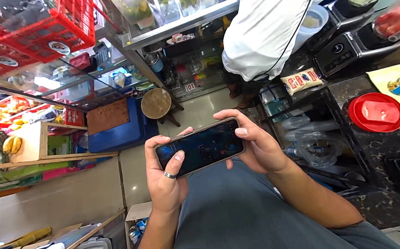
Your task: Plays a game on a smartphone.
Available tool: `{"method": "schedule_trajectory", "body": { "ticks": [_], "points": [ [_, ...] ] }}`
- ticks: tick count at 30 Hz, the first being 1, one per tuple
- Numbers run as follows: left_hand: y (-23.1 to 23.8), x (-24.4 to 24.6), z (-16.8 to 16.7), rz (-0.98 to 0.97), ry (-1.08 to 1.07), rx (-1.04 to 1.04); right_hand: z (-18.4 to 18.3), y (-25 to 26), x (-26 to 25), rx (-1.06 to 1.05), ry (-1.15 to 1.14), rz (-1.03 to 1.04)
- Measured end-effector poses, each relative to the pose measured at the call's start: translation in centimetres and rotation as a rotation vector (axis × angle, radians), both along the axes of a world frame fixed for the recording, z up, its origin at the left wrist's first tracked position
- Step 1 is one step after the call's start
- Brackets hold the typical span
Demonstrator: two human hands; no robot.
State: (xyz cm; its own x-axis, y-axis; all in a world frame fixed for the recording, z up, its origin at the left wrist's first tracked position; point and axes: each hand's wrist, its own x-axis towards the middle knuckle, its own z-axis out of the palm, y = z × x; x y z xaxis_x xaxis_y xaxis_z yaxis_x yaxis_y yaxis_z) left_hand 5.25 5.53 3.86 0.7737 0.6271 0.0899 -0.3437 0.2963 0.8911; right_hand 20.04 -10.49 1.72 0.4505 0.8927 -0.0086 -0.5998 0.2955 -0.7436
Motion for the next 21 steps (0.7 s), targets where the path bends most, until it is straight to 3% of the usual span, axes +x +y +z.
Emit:
{"method": "schedule_trajectory", "body": {
  "ticks": [9,14,21],
  "points": [
    [-0.2,0.0,0.0,0.017,0.017,0.015,0.1,-0.3,-0.6,-0.053,-0.092,0.003],
    [0.0,-0.1,0.1,0.016,0.017,0.004,-0.2,-0.3,-0.2,0.048,-0.011,0.063],
    [1.0,-1.0,-0.5,-0.135,-0.098,-0.114,0.0,-0.3,0.0,0.055,-0.053,0.121]
  ]
}}
